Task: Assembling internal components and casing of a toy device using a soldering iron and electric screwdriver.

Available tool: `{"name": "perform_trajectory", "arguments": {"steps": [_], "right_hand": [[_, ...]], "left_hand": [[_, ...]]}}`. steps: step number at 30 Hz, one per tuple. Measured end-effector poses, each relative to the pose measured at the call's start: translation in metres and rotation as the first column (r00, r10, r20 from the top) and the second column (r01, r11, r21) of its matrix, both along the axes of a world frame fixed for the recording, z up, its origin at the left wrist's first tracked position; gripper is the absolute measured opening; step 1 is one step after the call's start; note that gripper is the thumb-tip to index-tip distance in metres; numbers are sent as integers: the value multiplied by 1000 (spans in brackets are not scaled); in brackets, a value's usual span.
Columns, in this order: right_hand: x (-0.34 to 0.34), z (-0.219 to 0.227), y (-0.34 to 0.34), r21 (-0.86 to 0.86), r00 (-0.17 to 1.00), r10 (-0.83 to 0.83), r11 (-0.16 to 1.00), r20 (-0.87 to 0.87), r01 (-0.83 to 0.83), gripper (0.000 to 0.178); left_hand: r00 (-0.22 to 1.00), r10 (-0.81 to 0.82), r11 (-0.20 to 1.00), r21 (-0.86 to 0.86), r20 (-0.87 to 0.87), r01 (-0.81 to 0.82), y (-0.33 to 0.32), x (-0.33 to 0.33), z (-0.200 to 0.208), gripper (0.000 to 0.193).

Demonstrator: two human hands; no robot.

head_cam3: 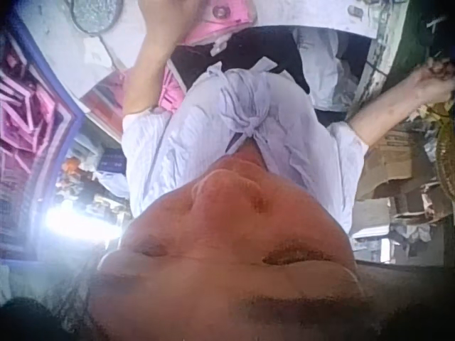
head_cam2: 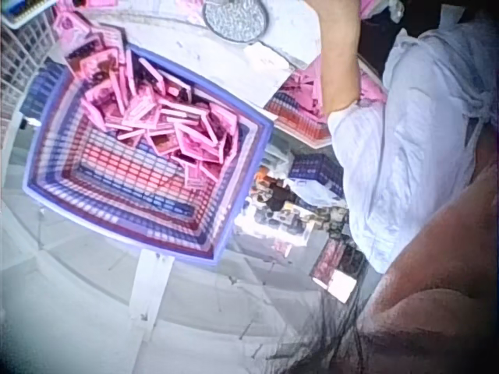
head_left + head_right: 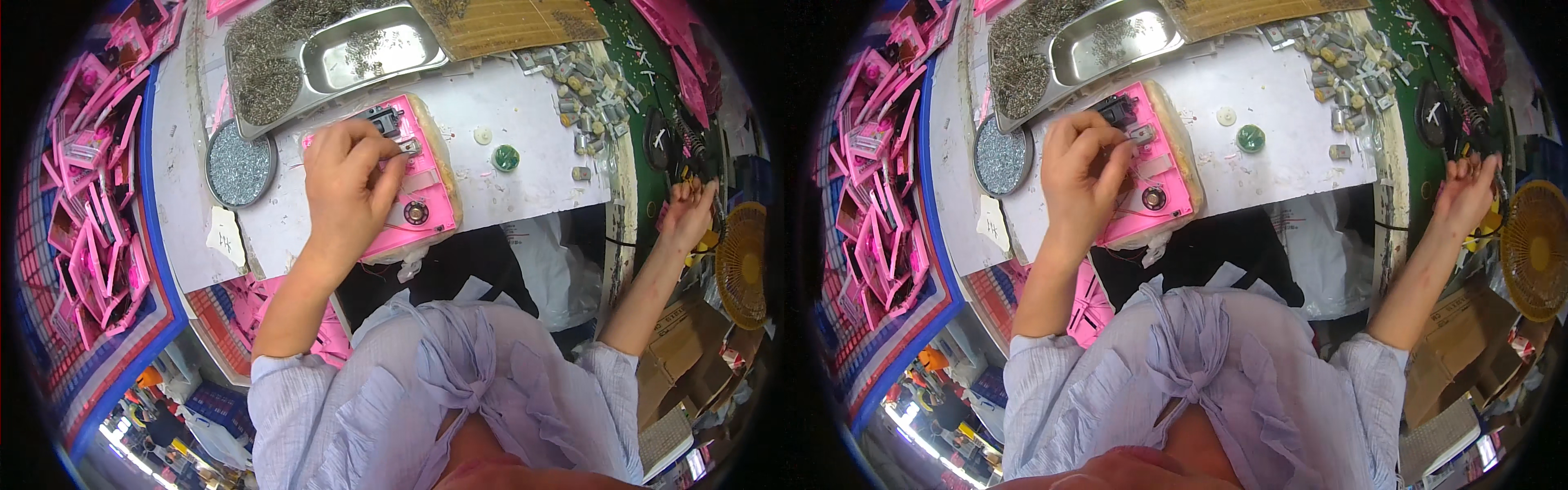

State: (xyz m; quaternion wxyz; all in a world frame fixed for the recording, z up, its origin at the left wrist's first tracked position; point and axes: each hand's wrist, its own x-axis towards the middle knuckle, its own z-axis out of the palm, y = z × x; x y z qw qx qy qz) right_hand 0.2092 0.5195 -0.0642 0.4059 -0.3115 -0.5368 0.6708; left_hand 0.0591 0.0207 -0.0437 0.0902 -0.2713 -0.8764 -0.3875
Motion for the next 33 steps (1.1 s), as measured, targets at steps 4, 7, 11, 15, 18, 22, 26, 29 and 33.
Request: {"name": "perform_trajectory", "arguments": {"steps": [4, 7, 11, 15, 18, 22, 26, 29, 33], "right_hand": [[-11, 31, -29, 153, 981, -132, 982, 143, 110, 38], [51, 36, 1, 261, 978, -208, 944, -7, 203, 27], [70, 39, -42, 149, 994, -44, 987, -103, 59, 19], [1, 8, -159, 197, 925, 358, 905, 128, -377, 34], [-50, 4, -218, 268, 744, 652, 697, 150, -665, 22], [-77, 2, -247, 226, 564, 809, 526, 163, -820, 24], [-83, -8, -255, 205, 527, 832, 492, 175, -846, 23], [-85, -9, -258, 229, 524, 836, 485, 164, -844, 23], [-87, -10, -258, 249, 520, 838, 475, 165, -844, 23]], "left_hand": [[992, 73, 993, -89, -101, -82, 10, -2, -14, 13], [990, 113, 990, -70, -88, -120, 8, -2, -21, 13], [991, 127, 991, -36, -50, -129, 5, -3, -25, 13], [993, 104, 992, -63, -59, -108, 11, -6, -22, 13], [993, 89, 992, -85, -75, -95, 11, -8, -24, 14], [994, 90, 991, -88, -67, -96, 9, -8, -23, 14], [995, 85, 992, -87, -61, -90, 9, -9, -23, 14], [994, 83, 990, -105, -64, -90, 9, -8, -21, 14], [995, 80, 989, -118, -56, -86, 8, -9, -21, 15]]}}
